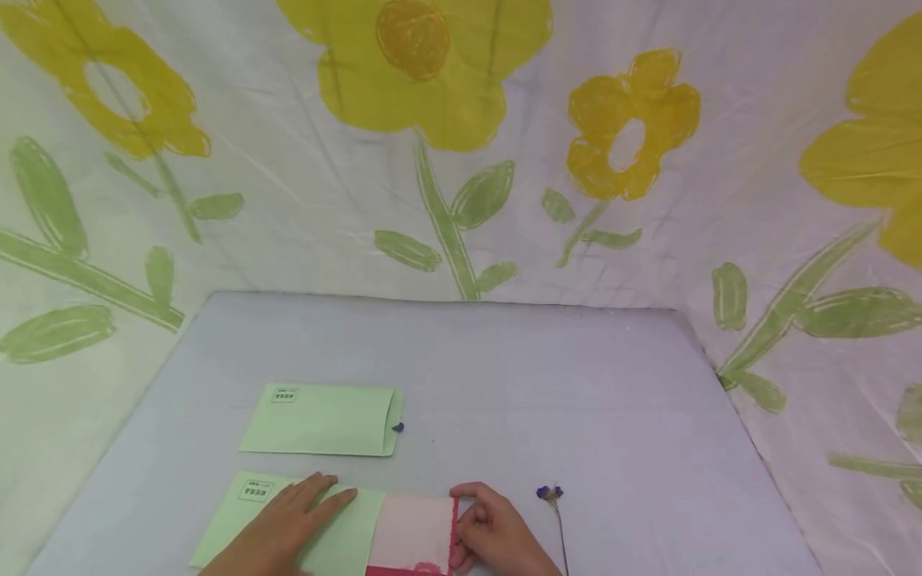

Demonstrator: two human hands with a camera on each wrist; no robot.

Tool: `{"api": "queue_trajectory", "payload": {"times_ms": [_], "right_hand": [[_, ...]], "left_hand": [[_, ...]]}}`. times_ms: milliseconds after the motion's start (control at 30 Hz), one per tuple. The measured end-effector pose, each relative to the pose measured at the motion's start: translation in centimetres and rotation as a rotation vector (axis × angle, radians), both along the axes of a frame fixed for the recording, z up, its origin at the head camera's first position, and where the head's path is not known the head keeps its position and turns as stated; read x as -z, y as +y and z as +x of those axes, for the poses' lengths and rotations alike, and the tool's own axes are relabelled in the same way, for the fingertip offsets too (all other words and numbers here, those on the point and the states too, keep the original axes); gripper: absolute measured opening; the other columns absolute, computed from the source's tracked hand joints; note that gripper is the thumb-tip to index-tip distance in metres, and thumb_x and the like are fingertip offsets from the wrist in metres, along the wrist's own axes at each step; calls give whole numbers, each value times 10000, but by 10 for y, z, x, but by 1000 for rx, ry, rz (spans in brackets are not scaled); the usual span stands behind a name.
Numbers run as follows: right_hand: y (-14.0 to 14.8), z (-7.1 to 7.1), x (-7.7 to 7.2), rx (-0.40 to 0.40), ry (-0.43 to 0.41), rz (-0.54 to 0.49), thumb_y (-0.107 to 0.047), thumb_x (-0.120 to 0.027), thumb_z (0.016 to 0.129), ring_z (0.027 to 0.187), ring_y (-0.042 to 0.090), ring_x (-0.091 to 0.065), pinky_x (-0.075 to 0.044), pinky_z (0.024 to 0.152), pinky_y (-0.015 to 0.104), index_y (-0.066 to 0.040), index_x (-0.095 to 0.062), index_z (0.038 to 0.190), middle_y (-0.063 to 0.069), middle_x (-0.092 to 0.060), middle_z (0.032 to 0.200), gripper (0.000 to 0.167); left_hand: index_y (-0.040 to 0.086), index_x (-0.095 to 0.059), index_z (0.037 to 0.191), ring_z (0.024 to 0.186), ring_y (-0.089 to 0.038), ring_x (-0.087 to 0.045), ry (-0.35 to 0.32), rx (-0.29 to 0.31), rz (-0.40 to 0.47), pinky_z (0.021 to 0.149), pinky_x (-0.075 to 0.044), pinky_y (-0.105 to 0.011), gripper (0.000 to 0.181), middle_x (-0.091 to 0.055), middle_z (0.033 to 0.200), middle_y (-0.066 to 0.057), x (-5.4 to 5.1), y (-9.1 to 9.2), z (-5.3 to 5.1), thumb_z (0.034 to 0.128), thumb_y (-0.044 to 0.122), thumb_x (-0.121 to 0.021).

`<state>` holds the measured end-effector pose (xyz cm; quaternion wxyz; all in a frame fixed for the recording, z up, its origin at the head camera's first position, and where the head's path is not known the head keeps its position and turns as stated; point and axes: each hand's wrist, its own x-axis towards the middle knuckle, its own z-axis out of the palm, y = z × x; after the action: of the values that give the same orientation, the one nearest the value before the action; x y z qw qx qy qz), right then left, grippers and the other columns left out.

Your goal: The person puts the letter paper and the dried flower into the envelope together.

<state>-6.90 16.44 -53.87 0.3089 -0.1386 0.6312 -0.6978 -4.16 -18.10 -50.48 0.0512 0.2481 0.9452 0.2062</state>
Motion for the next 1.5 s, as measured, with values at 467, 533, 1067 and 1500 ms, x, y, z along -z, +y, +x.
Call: {"api": "queue_trajectory", "payload": {"times_ms": [467,533,1067,1500], "right_hand": [[-6,0,-4,20,-45,1,-37,-559,997,717,198,-713,-590,637,298,90,-447,1380,108,-638,854,418],[-6,0,-4,18,-49,-2,-39,-557,999,717,187,-711,-589,642,293,96,-447,1378,103,-642,850,417],[-32,6,0,-9,-19,-63,-5,-560,980,721,161,-713,-586,656,276,81,-460,1369,131,-646,855,411],[-50,3,-3,44,29,49,-1,-564,956,659,165,-694,-594,615,310,47,-528,1308,103,-648,796,356]], "left_hand": [[126,-559,1396,1270,-443,-490,1,1,-9,981,-395,-667,1064,-531,1373,-188,2,-1,0,668,901,-582],[128,-559,1396,1269,-443,-492,5,2,-9,979,-397,-666,1061,-532,1371,-187,3,-1,0,669,901,-581],[148,-580,1364,1228,-388,-533,90,10,-9,955,-447,-613,1001,-559,1339,-150,4,-1,2,695,893,-574],[131,-577,1366,1240,-416,-519,49,10,-8,965,-432,-631,1021,-549,1348,-174,3,-2,0,691,896,-572]]}}
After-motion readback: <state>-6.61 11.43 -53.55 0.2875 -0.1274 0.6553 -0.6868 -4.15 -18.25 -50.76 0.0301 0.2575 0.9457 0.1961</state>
